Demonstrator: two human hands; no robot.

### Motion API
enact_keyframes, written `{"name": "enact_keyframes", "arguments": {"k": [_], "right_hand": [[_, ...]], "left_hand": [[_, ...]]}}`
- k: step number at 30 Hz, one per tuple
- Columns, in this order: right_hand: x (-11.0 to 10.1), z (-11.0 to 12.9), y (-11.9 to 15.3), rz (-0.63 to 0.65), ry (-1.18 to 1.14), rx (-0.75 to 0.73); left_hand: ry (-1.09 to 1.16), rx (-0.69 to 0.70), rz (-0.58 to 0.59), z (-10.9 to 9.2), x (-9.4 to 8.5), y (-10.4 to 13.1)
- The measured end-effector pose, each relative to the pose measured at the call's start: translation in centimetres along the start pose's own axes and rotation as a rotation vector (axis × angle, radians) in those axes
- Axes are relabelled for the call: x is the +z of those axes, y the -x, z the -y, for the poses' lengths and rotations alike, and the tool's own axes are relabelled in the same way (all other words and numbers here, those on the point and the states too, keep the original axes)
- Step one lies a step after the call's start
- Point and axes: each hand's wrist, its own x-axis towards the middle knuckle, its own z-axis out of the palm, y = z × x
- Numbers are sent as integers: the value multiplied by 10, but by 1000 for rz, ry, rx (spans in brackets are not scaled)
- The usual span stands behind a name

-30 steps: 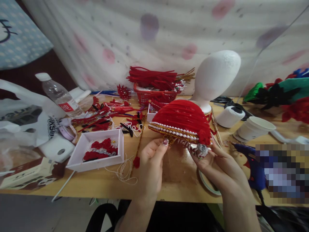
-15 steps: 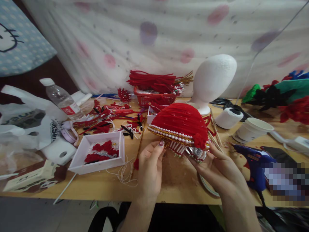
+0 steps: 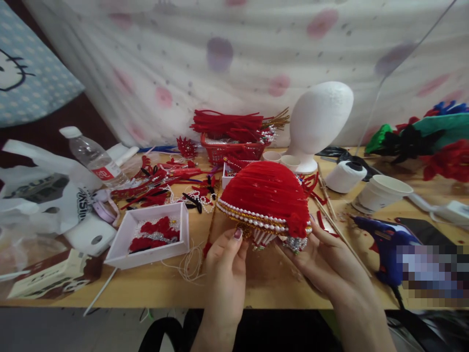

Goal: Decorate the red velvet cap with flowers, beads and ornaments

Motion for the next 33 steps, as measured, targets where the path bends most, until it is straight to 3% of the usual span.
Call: {"name": "enact_keyframes", "arguments": {"k": [15,22,29,33], "right_hand": [[-7,-11,7,35,-129,63],[-10,-12,5,191,-132,145],[-7,-17,1,209,-134,64],[-7,-20,-2,127,-153,40]], "left_hand": [[-48,76,-49,-4,-9,10],[-62,99,-32,-6,-5,10],[-104,50,38,-3,-1,11],[-133,58,43,-2,-3,11]]}}
